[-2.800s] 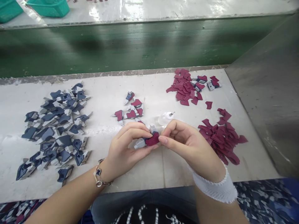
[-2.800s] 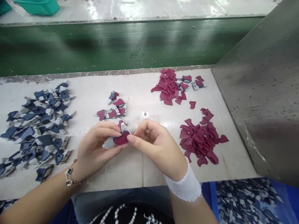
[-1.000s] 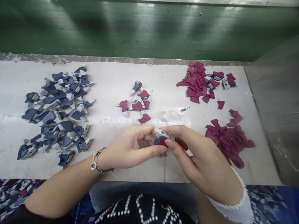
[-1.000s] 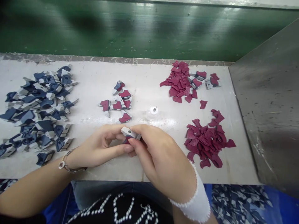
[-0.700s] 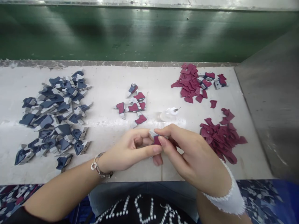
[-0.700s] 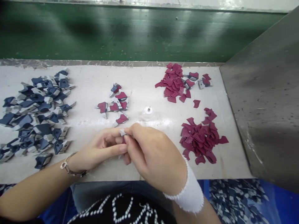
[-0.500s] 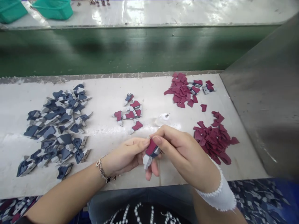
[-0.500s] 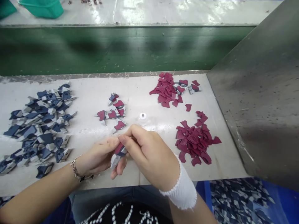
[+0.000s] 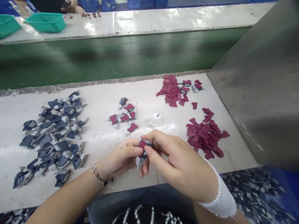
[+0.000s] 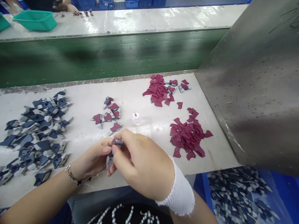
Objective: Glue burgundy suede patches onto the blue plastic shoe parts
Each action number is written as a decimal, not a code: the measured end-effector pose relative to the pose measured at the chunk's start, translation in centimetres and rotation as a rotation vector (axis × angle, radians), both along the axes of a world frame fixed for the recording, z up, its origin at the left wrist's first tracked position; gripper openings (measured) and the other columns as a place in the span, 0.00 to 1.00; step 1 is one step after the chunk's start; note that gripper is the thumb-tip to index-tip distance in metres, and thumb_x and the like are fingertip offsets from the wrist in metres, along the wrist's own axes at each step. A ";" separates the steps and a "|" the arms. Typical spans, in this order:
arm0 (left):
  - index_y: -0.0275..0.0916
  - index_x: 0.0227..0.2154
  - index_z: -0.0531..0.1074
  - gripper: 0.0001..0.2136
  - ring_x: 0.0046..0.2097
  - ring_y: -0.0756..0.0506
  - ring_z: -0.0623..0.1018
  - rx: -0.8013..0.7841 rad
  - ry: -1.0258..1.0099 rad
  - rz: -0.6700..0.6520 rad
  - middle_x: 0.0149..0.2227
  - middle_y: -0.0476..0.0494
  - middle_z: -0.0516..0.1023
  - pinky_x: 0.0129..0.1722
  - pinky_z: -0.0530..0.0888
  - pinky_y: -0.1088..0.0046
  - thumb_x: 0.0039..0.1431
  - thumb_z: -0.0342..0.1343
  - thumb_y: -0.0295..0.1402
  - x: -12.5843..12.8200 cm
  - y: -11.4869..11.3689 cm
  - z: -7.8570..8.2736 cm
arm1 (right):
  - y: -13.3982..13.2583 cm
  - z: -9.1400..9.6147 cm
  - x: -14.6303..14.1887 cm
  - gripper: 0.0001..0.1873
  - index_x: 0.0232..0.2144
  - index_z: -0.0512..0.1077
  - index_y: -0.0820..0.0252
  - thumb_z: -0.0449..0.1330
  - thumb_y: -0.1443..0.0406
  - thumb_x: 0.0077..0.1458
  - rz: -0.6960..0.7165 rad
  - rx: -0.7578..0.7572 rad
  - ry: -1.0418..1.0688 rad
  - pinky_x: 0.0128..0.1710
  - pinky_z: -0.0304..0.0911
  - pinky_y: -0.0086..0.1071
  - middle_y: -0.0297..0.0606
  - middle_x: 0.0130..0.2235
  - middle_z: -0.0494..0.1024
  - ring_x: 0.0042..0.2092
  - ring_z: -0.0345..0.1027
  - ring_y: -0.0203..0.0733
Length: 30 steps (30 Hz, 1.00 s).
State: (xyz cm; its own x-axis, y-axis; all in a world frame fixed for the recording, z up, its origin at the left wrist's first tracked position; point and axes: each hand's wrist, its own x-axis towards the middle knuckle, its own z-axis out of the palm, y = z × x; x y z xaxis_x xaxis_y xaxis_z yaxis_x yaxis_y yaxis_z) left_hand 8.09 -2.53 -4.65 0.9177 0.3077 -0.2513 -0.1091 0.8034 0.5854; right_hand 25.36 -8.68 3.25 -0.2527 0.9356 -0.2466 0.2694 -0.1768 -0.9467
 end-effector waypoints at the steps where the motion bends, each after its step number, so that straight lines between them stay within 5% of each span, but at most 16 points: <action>1: 0.33 0.31 0.78 0.14 0.24 0.51 0.75 0.018 0.003 0.003 0.23 0.44 0.79 0.26 0.73 0.79 0.59 0.62 0.41 -0.1 0.0 0.0 | -0.1 0.0 0.0 0.05 0.39 0.65 0.56 0.50 0.70 0.66 0.003 0.007 -0.037 0.39 0.65 0.33 0.31 0.31 0.80 0.36 0.75 0.37; 11: 0.35 0.40 0.77 0.10 0.30 0.49 0.75 0.361 0.094 0.043 0.28 0.45 0.77 0.34 0.73 0.73 0.65 0.57 0.38 -0.7 -0.4 0.6 | -0.6 0.0 -0.4 0.07 0.36 0.69 0.56 0.54 0.71 0.58 0.004 0.060 -0.279 0.35 0.63 0.38 0.35 0.32 0.77 0.35 0.69 0.44; 19: 0.33 0.32 0.74 0.15 0.20 0.51 0.70 -0.007 -0.018 -0.054 0.19 0.47 0.72 0.23 0.70 0.78 0.61 0.57 0.42 -0.3 -0.1 0.3 | 0.1 0.6 0.2 0.07 0.38 0.64 0.54 0.49 0.69 0.69 0.010 -0.084 0.120 0.47 0.68 0.32 0.29 0.35 0.82 0.41 0.76 0.35; 30: 0.32 0.35 0.76 0.11 0.24 0.51 0.74 -0.057 -0.024 -0.073 0.23 0.45 0.76 0.27 0.72 0.78 0.60 0.59 0.37 -0.3 0.2 0.3 | 0.2 0.3 0.4 0.06 0.36 0.63 0.53 0.51 0.66 0.69 -0.001 -0.119 0.039 0.44 0.70 0.31 0.26 0.34 0.82 0.39 0.77 0.34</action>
State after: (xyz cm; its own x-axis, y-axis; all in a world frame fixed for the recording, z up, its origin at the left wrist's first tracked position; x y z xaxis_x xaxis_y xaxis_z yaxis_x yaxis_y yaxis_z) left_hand 7.79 -2.33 -4.38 0.9432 0.2256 -0.2438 -0.0627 0.8417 0.5363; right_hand 25.73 -8.46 3.60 -0.2633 0.9005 -0.3461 0.2327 -0.2889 -0.9287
